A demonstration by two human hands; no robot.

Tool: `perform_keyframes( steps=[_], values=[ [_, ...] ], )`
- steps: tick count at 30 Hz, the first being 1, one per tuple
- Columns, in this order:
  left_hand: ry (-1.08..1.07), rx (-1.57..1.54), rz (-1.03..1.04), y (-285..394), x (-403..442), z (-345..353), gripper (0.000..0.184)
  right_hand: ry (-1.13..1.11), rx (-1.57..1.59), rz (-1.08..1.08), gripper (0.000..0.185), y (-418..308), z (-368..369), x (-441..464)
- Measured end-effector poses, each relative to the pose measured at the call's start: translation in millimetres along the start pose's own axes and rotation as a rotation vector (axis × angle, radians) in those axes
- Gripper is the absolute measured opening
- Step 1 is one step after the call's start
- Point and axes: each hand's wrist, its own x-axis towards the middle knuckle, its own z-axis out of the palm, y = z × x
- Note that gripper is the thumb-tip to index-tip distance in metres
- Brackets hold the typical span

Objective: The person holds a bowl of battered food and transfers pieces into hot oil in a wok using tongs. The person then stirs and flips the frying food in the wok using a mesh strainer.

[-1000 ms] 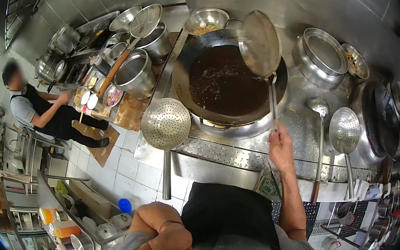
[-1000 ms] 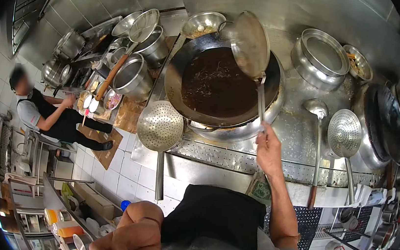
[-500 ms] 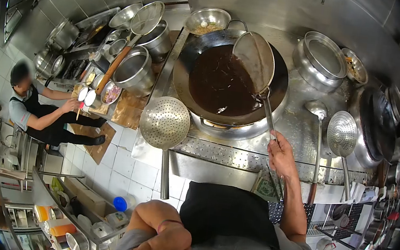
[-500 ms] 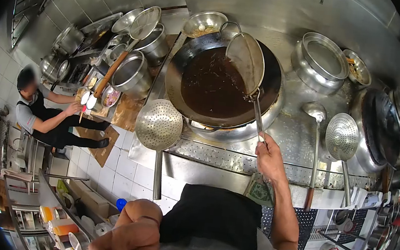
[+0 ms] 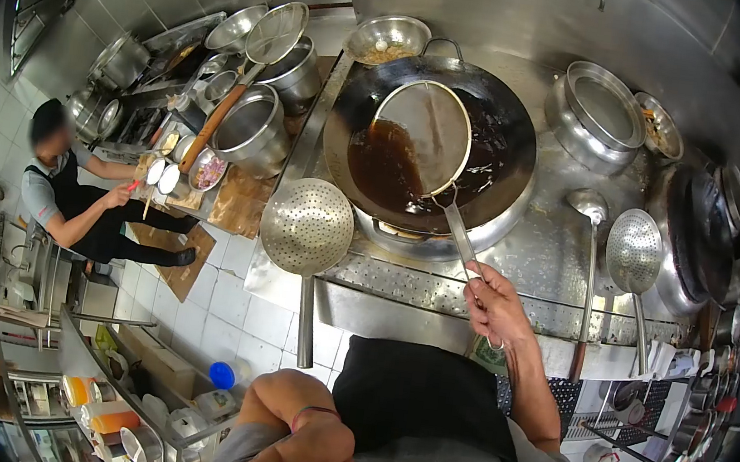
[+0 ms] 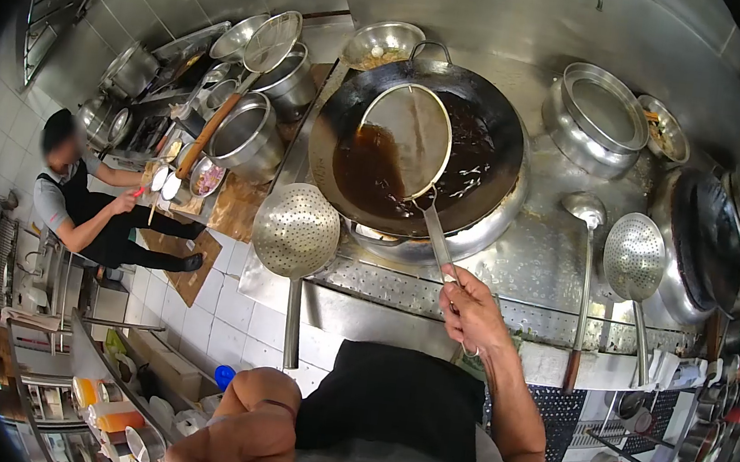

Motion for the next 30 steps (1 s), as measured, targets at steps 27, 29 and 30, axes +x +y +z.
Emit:
perform_keyframes(
  steps=[27, 29, 30],
  values=[
    [-0.040, 0.060, -0.092, 8, 4, 10, 0.016, 0.334, -0.315, -0.435, 0.034, -24, -46, 8],
    [-0.074, 0.098, -0.034, 2, 5, 8, 0.015, 0.488, -0.583, -0.592, 0.035, -21, -62, 16],
    [-0.072, 0.069, -0.038, 3, 4, 8, 0.015, 0.554, -0.694, -0.652, 0.035, -21, -67, 17]
  ],
)
